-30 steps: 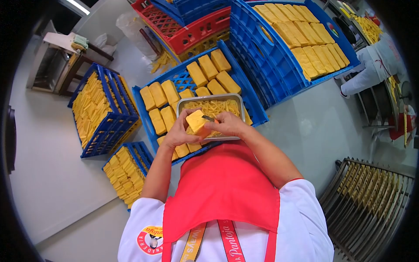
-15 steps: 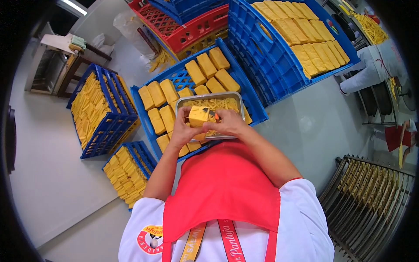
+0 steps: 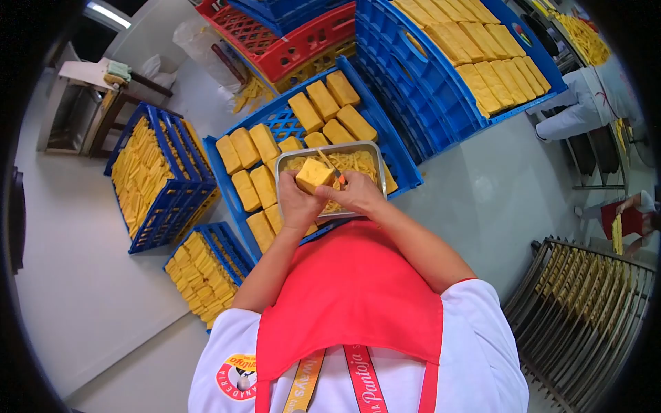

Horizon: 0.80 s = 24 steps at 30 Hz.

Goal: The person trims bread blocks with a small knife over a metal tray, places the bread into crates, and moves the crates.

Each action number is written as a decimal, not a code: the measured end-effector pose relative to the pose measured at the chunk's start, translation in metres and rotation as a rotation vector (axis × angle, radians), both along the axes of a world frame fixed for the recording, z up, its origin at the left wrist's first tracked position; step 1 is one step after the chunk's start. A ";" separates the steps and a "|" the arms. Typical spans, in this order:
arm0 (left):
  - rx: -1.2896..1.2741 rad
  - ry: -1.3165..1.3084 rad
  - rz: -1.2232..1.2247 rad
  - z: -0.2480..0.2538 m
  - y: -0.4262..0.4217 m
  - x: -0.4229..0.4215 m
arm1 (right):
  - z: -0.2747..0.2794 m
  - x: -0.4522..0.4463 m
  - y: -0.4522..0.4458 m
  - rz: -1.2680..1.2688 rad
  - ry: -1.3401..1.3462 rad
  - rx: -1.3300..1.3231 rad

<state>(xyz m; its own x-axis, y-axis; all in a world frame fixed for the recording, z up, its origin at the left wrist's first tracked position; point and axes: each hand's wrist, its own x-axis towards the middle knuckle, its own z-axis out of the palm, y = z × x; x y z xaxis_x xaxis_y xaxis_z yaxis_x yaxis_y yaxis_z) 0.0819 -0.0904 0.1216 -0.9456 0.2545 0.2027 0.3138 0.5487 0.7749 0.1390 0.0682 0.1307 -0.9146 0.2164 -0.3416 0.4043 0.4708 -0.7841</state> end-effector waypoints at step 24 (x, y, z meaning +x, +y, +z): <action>0.164 -0.251 -0.457 -0.007 -0.024 -0.029 | 0.015 0.005 0.010 0.043 0.200 0.344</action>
<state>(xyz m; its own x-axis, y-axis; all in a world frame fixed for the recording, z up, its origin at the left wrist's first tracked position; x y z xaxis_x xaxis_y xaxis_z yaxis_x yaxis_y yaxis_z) 0.0533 -0.1140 0.1147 -0.7706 0.6347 0.0567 0.2866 0.2658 0.9204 0.1444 0.0784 0.1461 -0.9664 0.2476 -0.0697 0.2338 0.7330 -0.6388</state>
